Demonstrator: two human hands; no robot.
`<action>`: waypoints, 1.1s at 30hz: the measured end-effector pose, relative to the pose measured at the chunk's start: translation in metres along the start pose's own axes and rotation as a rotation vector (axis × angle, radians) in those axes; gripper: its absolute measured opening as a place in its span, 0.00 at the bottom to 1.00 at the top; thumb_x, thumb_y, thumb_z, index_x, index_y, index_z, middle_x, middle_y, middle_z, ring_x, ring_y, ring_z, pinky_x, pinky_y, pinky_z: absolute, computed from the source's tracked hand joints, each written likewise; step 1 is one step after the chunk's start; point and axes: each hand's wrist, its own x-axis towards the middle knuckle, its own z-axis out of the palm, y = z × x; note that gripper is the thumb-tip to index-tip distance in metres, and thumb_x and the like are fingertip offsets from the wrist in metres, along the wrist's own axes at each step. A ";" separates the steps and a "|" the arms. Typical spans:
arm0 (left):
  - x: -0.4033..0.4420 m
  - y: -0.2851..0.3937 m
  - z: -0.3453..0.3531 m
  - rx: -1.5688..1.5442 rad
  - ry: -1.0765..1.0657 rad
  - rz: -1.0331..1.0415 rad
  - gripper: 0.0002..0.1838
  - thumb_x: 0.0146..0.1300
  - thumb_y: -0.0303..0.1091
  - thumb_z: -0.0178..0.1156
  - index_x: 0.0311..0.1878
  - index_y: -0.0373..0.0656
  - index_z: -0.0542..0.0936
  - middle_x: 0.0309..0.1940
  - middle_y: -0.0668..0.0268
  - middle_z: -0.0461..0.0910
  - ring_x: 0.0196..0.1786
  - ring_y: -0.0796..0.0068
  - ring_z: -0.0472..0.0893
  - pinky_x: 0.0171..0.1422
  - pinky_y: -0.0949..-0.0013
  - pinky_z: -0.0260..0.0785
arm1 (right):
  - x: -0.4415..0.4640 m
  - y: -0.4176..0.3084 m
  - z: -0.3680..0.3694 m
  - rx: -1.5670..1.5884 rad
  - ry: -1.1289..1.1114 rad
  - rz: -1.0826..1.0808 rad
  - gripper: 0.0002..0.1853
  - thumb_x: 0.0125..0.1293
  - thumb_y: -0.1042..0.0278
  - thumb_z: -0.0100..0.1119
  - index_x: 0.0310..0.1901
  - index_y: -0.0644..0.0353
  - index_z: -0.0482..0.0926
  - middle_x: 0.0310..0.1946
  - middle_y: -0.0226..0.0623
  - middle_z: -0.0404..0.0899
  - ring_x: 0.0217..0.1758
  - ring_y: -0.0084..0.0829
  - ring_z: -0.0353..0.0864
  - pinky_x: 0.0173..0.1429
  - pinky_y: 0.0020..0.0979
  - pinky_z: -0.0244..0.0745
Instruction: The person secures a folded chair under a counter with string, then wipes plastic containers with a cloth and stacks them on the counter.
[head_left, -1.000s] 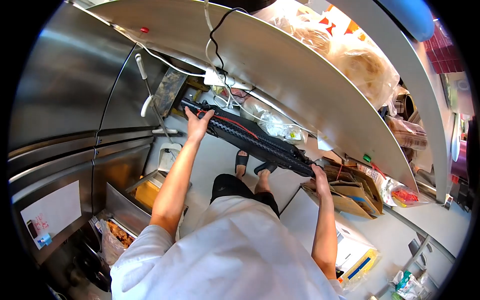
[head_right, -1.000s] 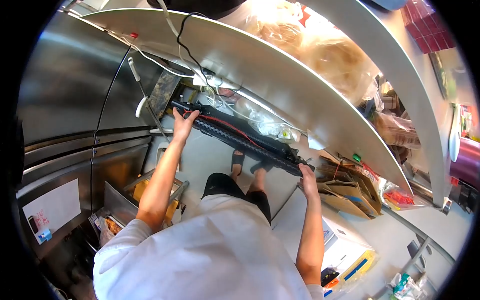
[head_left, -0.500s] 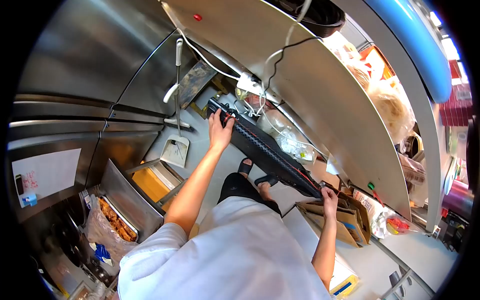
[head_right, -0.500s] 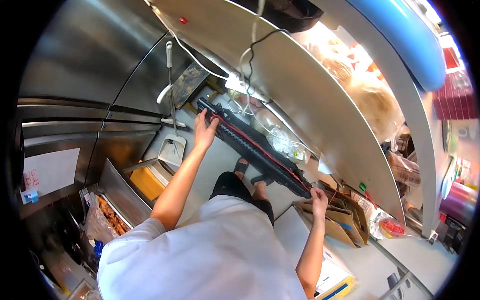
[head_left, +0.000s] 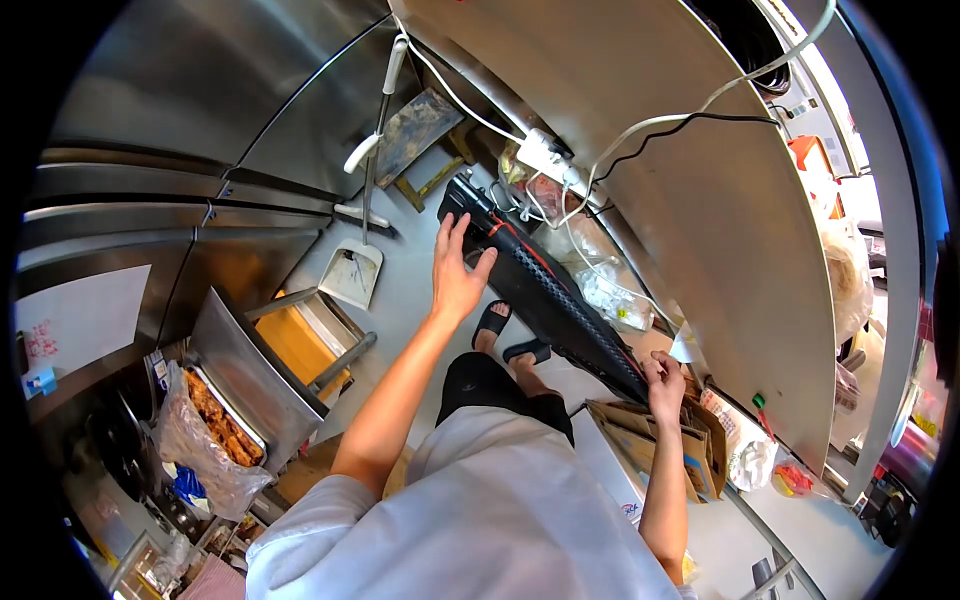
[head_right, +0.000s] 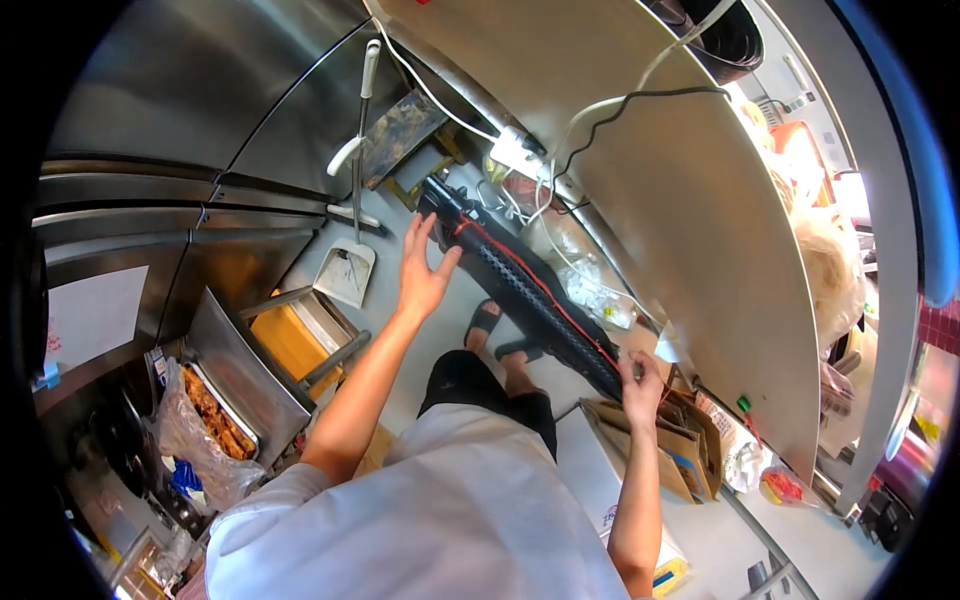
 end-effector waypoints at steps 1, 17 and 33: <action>0.000 -0.001 -0.002 0.002 -0.003 -0.005 0.36 0.63 0.39 0.71 0.73 0.41 0.71 0.76 0.42 0.62 0.77 0.43 0.65 0.79 0.55 0.60 | -0.003 -0.020 0.002 -0.051 -0.004 -0.038 0.20 0.68 0.60 0.69 0.54 0.67 0.83 0.57 0.52 0.83 0.60 0.43 0.82 0.68 0.36 0.72; 0.204 -0.028 0.019 0.067 -0.205 0.345 0.09 0.65 0.30 0.65 0.46 0.41 0.88 0.38 0.56 0.83 0.41 0.57 0.86 0.48 0.60 0.77 | -0.031 -0.083 0.041 -0.226 0.058 -0.374 0.25 0.66 0.60 0.69 0.59 0.68 0.78 0.62 0.55 0.78 0.67 0.52 0.77 0.72 0.45 0.68; 0.347 -0.080 0.132 0.248 -0.639 0.680 0.09 0.66 0.30 0.64 0.46 0.44 0.89 0.50 0.60 0.84 0.54 0.55 0.83 0.60 0.56 0.75 | 0.005 -0.092 0.105 -0.495 0.102 -0.281 0.35 0.73 0.34 0.46 0.54 0.67 0.79 0.52 0.52 0.82 0.57 0.54 0.79 0.68 0.48 0.65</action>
